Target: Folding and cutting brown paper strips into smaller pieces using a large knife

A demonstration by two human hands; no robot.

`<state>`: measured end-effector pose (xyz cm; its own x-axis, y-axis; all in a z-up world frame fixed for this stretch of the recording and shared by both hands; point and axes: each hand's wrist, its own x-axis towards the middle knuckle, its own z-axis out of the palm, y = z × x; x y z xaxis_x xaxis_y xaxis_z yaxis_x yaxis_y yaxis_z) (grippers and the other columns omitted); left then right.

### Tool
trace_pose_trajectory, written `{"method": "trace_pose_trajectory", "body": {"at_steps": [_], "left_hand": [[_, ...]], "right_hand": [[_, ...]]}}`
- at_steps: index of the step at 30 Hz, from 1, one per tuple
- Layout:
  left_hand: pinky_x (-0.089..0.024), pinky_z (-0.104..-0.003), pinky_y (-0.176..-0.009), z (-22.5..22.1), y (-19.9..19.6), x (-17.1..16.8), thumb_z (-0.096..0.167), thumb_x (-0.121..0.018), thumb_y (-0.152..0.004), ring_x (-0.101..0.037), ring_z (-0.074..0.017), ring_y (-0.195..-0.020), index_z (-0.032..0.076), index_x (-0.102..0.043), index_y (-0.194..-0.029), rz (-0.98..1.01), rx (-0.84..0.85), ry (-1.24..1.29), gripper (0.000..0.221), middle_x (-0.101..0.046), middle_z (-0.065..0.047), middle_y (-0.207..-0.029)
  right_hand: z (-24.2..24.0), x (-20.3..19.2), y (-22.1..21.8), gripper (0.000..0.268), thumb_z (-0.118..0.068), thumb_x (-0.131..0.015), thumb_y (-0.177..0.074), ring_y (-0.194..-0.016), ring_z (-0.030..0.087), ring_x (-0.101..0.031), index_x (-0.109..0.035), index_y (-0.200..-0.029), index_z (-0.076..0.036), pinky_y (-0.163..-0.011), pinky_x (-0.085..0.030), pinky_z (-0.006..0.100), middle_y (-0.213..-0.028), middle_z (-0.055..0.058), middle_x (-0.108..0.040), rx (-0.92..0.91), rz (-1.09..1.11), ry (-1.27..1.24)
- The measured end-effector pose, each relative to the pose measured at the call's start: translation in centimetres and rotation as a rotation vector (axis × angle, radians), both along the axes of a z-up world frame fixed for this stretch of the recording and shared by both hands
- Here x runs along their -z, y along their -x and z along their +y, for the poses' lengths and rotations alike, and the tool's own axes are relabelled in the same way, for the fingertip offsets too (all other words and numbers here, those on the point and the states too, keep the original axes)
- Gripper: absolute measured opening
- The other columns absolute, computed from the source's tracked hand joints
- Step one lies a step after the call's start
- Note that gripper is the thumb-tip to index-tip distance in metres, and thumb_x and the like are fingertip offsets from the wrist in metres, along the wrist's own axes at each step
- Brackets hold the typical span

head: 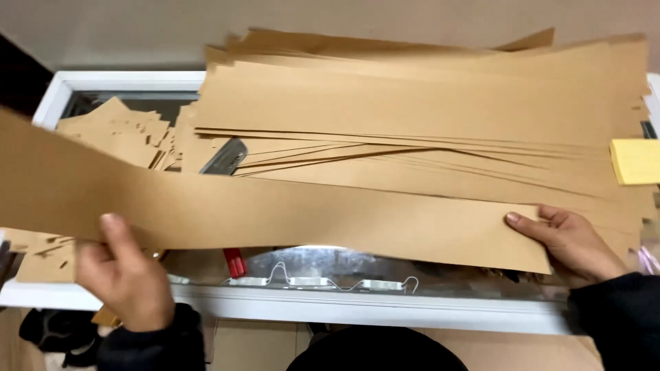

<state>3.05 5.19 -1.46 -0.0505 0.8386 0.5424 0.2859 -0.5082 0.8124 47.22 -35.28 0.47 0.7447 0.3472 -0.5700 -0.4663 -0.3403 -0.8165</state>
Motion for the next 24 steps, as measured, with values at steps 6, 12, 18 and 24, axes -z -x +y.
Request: {"method": "trace_pose_trajectory", "body": {"at_steps": [6, 12, 18, 24], "left_hand": [[-0.034, -0.05, -0.151, -7.3, -7.5, -8.3, -0.022, -0.032, -0.092, -0.042, -0.0449, -0.175, -0.012, -0.043, -0.172, 0.246, 0.459, -0.25, 0.081, -0.045, -0.031, -0.181], [-0.02, -0.058, -0.152, -12.8, -12.2, -3.8, 0.025, -0.023, -0.123, -0.033, -0.0426, -0.178, -0.006, -0.039, -0.174, 0.414, 0.837, -0.319, 0.061, -0.038, -0.025, -0.184], [-0.017, -0.057, -0.147, -18.5, -14.8, -0.6, 0.01, -0.058, -0.102, -0.021, -0.0368, -0.179, 0.004, -0.028, -0.18, 0.821, 0.972, -0.412, 0.084, -0.026, -0.018, -0.19], [-0.019, -0.06, -0.142, -19.2, -15.3, 1.9, 0.01, -0.06, -0.096, -0.025, -0.0391, -0.175, 0.002, -0.037, -0.176, 0.892, 0.99, -0.392, 0.084, -0.033, -0.019, -0.187]], "right_hand": [[-4.2, 6.3, 0.1, 0.01, -0.013, -0.079, -0.108, -0.062, 0.003, -0.046, -0.074, -0.1, -0.01, -0.049, -0.029, 0.023, -0.082, -0.005, -0.064, -0.091, -0.082, -0.074], [-1.6, 4.4, 3.1, 0.029, -0.027, -0.081, -0.11, -0.05, 0.017, -0.049, -0.081, -0.094, -0.002, -0.052, -0.034, 0.032, -0.057, 0.009, -0.061, -0.219, -0.311, 0.283], [-1.6, 5.5, 3.1, 0.028, -0.009, -0.071, -0.111, -0.087, 0.017, -0.074, -0.092, -0.122, 0.004, -0.074, -0.061, 0.035, -0.104, 0.012, -0.09, -0.276, -0.133, 0.257], [-1.4, 7.0, 3.6, 0.025, -0.012, -0.069, -0.114, -0.081, 0.021, -0.076, -0.085, -0.113, 0.008, -0.078, -0.063, 0.033, -0.094, 0.017, -0.085, -0.299, 0.052, 0.082]]}}
